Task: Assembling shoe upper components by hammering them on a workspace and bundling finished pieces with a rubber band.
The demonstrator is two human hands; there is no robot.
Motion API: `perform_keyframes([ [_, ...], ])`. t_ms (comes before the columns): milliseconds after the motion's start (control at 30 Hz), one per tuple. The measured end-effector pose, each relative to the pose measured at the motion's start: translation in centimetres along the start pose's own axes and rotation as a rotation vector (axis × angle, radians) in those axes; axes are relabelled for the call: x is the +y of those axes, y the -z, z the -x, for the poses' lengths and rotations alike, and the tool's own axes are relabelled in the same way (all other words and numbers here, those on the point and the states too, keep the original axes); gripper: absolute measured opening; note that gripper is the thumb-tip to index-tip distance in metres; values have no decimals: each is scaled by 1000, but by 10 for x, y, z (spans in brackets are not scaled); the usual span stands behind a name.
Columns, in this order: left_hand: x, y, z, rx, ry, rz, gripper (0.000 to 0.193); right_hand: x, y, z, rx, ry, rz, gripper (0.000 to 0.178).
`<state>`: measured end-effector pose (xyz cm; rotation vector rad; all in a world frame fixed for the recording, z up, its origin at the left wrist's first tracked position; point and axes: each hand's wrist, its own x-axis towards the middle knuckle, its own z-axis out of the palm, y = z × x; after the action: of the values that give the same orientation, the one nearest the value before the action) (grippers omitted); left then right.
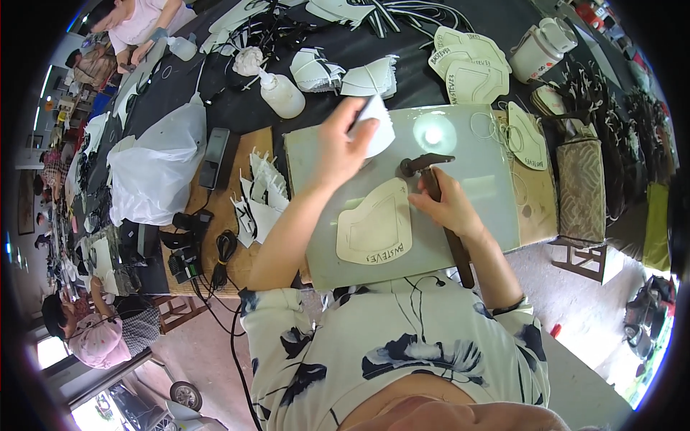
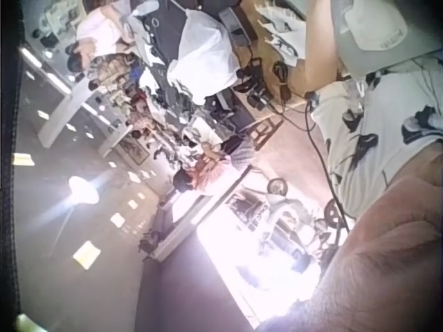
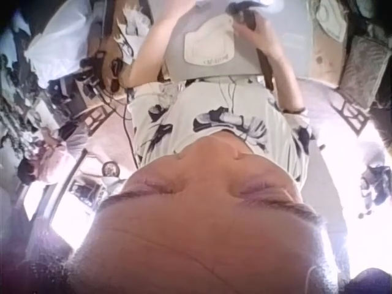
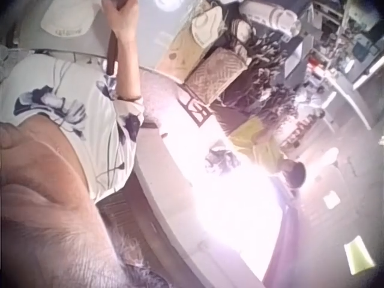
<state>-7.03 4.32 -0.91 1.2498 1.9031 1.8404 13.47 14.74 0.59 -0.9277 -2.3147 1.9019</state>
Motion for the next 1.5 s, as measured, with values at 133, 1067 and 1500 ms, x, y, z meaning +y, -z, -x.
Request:
perform_keyframes([
  [133,20,37,27,-262,346,87,22,9,2,-4,-36,62,161,43],
  [1067,47,-4,114,-288,346,-195,44,-4,-10,6,-82,140,464,46],
  [1500,46,-2,122,-301,374,-255,41,-23,-19,26,-131,107,416,45],
])
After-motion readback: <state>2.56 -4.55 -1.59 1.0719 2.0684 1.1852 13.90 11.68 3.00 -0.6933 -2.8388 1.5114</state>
